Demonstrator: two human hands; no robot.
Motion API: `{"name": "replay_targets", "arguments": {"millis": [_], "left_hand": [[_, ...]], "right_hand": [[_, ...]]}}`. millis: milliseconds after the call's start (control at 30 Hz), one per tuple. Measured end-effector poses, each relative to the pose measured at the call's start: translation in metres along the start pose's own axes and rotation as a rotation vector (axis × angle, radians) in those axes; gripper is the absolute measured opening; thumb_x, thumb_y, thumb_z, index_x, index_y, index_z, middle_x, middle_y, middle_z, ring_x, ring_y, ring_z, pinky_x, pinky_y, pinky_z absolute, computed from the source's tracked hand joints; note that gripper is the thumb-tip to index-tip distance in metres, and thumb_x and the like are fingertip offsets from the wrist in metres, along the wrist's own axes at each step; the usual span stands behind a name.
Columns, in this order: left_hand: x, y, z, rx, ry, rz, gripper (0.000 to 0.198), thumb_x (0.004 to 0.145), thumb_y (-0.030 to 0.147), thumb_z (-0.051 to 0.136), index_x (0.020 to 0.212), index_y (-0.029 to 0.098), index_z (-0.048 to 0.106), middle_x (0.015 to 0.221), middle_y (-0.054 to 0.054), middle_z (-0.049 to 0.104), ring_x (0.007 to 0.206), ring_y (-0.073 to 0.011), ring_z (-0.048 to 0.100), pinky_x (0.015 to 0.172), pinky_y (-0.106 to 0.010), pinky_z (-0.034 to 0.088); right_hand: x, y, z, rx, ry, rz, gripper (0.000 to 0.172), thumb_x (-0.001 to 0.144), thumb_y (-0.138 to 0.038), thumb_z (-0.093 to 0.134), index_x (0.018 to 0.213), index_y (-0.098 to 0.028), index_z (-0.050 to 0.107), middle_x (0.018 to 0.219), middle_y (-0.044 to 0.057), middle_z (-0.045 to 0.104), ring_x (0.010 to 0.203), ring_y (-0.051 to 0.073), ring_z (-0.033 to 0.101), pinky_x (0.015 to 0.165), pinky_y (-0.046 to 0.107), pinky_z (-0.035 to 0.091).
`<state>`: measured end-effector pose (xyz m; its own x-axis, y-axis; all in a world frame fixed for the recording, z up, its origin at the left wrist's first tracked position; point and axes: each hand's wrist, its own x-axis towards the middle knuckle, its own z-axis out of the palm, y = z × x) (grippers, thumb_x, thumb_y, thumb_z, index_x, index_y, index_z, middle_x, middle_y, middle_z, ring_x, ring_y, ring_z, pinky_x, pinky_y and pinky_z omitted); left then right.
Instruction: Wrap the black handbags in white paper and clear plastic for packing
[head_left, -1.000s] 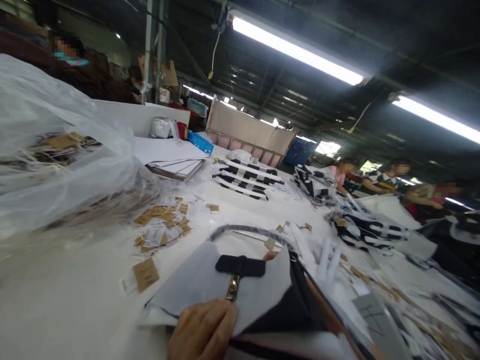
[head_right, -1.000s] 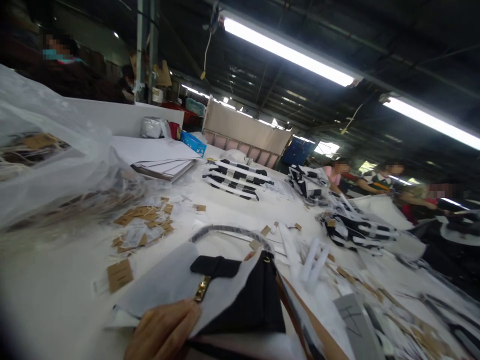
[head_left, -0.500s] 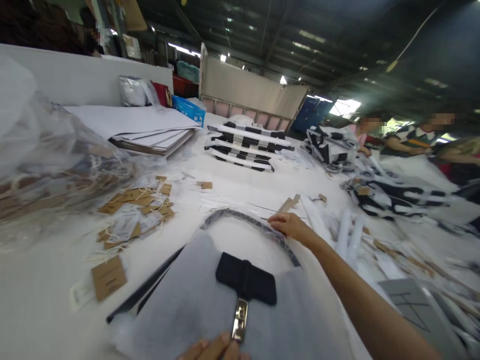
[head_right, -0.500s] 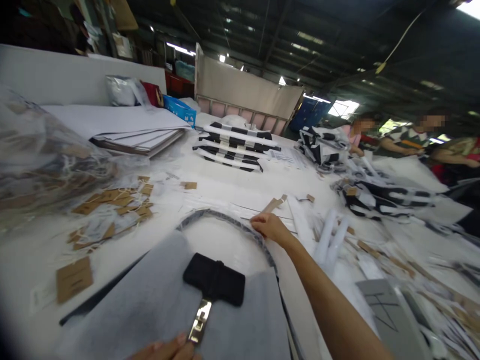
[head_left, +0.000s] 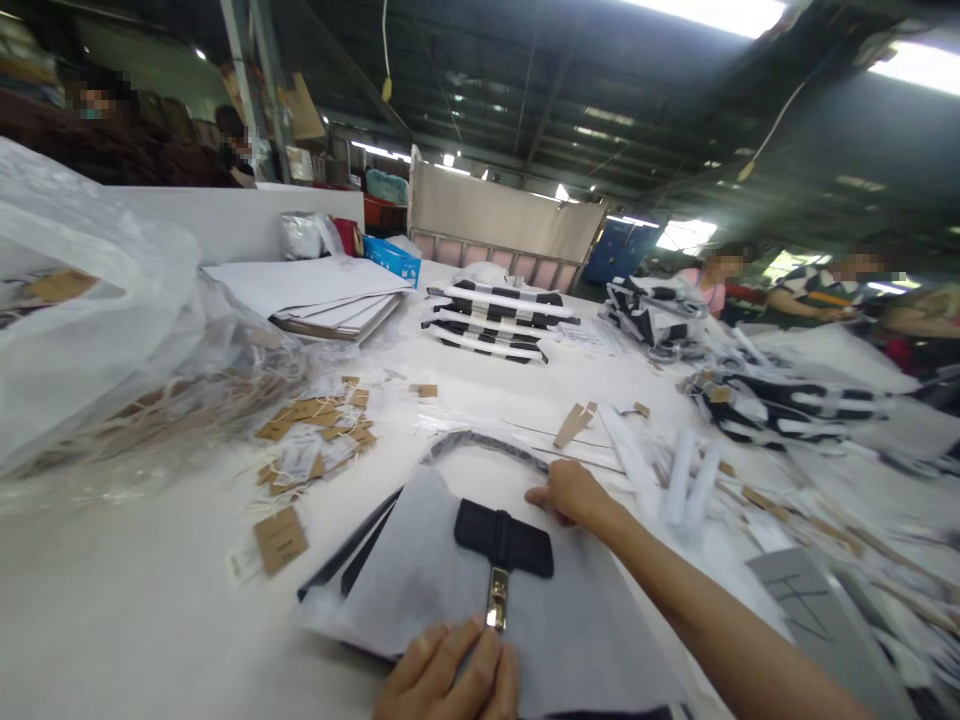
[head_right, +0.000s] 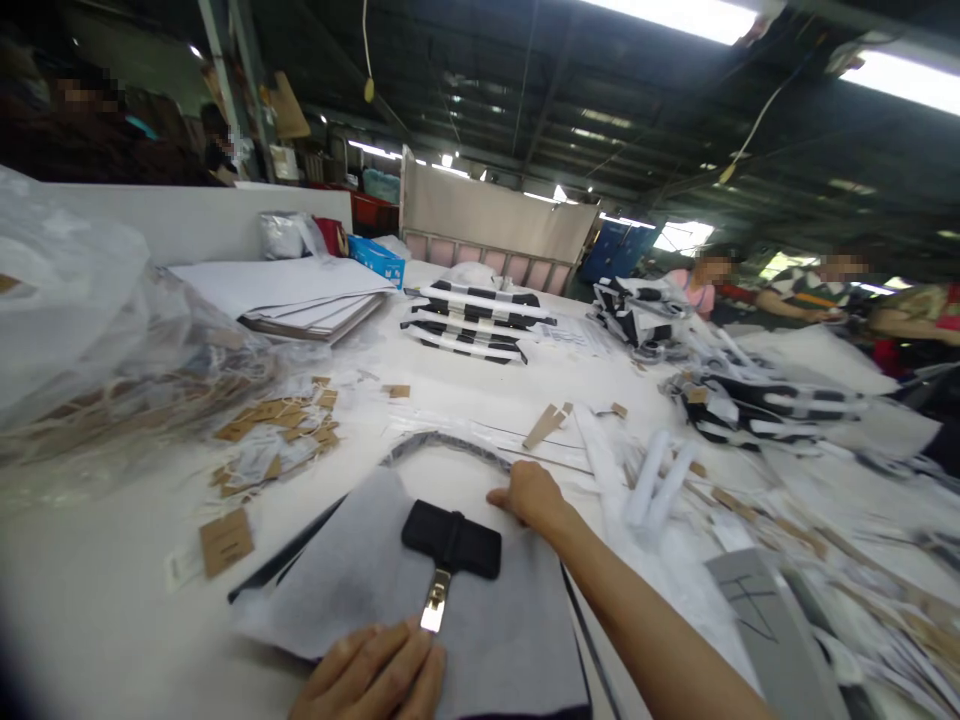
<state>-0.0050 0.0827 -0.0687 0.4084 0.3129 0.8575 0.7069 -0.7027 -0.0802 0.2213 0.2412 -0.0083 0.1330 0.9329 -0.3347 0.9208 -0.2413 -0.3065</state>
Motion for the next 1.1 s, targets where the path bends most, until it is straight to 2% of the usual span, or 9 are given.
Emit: {"name": "replay_targets", "arguments": {"millis": [67, 200, 400, 600, 733, 867, 933, 1033, 1100], "left_hand": [[0.002, 0.001, -0.003, -0.037, -0.012, 0.001, 0.028, 0.100, 0.016, 0.044, 0.099, 0.023, 0.071, 0.098, 0.002, 0.071, 0.096, -0.0125, 0.063, 0.097, -0.027, 0.040], [0.004, 0.003, -0.010, -0.096, -0.125, 0.007, 0.032, 0.102, 0.016, 0.038, 0.110, 0.020, 0.068, 0.109, -0.002, 0.069, 0.104, -0.0159, 0.060, 0.096, -0.030, 0.039], [0.006, 0.004, -0.014, -0.103, -0.143, -0.014, 0.029, 0.102, 0.016, 0.039, 0.110, 0.020, 0.067, 0.107, -0.002, 0.069, 0.104, -0.0163, 0.059, 0.095, -0.031, 0.038], [0.002, 0.005, -0.014, -0.103, -0.183, 0.007, 0.029, 0.102, 0.016, 0.039, 0.115, 0.020, 0.064, 0.109, -0.003, 0.069, 0.103, -0.0173, 0.059, 0.091, -0.033, 0.039], [-0.002, 0.005, -0.012, -0.084, -0.221, 0.025, 0.027, 0.101, 0.015, 0.042, 0.118, 0.020, 0.062, 0.112, -0.004, 0.068, 0.104, -0.0183, 0.059, 0.089, -0.034, 0.039], [-0.003, 0.005, -0.014, -0.065, -0.232, 0.050, 0.027, 0.100, 0.014, 0.042, 0.118, 0.019, 0.061, 0.114, -0.005, 0.067, 0.104, -0.0197, 0.059, 0.089, -0.036, 0.040], [-0.003, 0.007, -0.017, -0.060, -0.244, 0.059, 0.028, 0.100, 0.014, 0.041, 0.120, 0.018, 0.060, 0.116, -0.006, 0.066, 0.106, -0.0208, 0.058, 0.091, -0.037, 0.039], [-0.006, 0.009, -0.022, -0.065, -0.278, 0.073, 0.030, 0.099, 0.015, 0.041, 0.124, 0.016, 0.057, 0.121, -0.008, 0.064, 0.111, -0.0227, 0.056, 0.098, -0.039, 0.037], [-0.008, 0.011, -0.025, -0.065, -0.302, 0.080, 0.031, 0.098, 0.017, 0.043, 0.126, 0.014, 0.056, 0.127, -0.010, 0.061, 0.116, -0.0239, 0.054, 0.102, -0.041, 0.036]], "right_hand": [[0.005, -0.002, 0.004, 0.044, -0.031, 0.031, 0.033, 0.070, -0.030, 0.073, 0.046, -0.020, 0.052, 0.038, 0.003, 0.055, 0.042, 0.019, 0.060, 0.047, 0.027, 0.048], [0.002, 0.000, 0.010, 0.155, -0.063, 0.064, 0.026, 0.070, -0.023, 0.073, 0.052, -0.019, 0.054, 0.042, 0.001, 0.058, 0.038, 0.015, 0.056, 0.043, 0.024, 0.045], [-0.015, 0.015, 0.005, 0.294, 0.144, -0.120, 0.019, 0.073, -0.023, 0.068, 0.064, -0.020, 0.051, 0.052, -0.005, 0.058, 0.051, 0.012, 0.058, 0.052, 0.021, 0.044], [-0.062, 0.019, -0.015, 0.648, 0.181, -0.434, 0.028, 0.077, -0.043, 0.064, 0.072, -0.022, 0.047, 0.067, 0.000, 0.066, 0.065, 0.016, 0.064, 0.060, 0.027, 0.049], [-0.112, 0.014, -0.018, 0.598, 0.324, -0.559, 0.026, 0.078, -0.042, 0.068, 0.073, -0.022, 0.052, 0.063, -0.004, 0.060, 0.059, 0.013, 0.057, 0.058, 0.025, 0.045], [-0.156, 0.016, 0.005, 0.430, 0.376, -0.618, 0.015, 0.081, -0.032, 0.068, 0.077, -0.021, 0.058, 0.071, -0.002, 0.064, 0.067, 0.014, 0.060, 0.065, 0.026, 0.048], [-0.169, 0.020, 0.023, 0.366, 0.385, -0.650, 0.009, 0.081, -0.024, 0.066, 0.088, -0.022, 0.060, 0.076, -0.002, 0.065, 0.071, 0.014, 0.062, 0.069, 0.026, 0.049], [-0.180, 0.026, 0.047, 0.315, 0.439, -0.688, 0.033, 0.082, -0.015, 0.062, 0.114, -0.024, 0.058, 0.083, -0.002, 0.065, 0.074, 0.015, 0.063, 0.075, 0.028, 0.051], [-0.184, 0.027, 0.055, 0.280, 0.496, -0.729, 0.034, 0.083, -0.013, 0.060, 0.116, -0.023, 0.058, 0.083, -0.001, 0.063, 0.074, 0.015, 0.062, 0.075, 0.028, 0.052]]}}
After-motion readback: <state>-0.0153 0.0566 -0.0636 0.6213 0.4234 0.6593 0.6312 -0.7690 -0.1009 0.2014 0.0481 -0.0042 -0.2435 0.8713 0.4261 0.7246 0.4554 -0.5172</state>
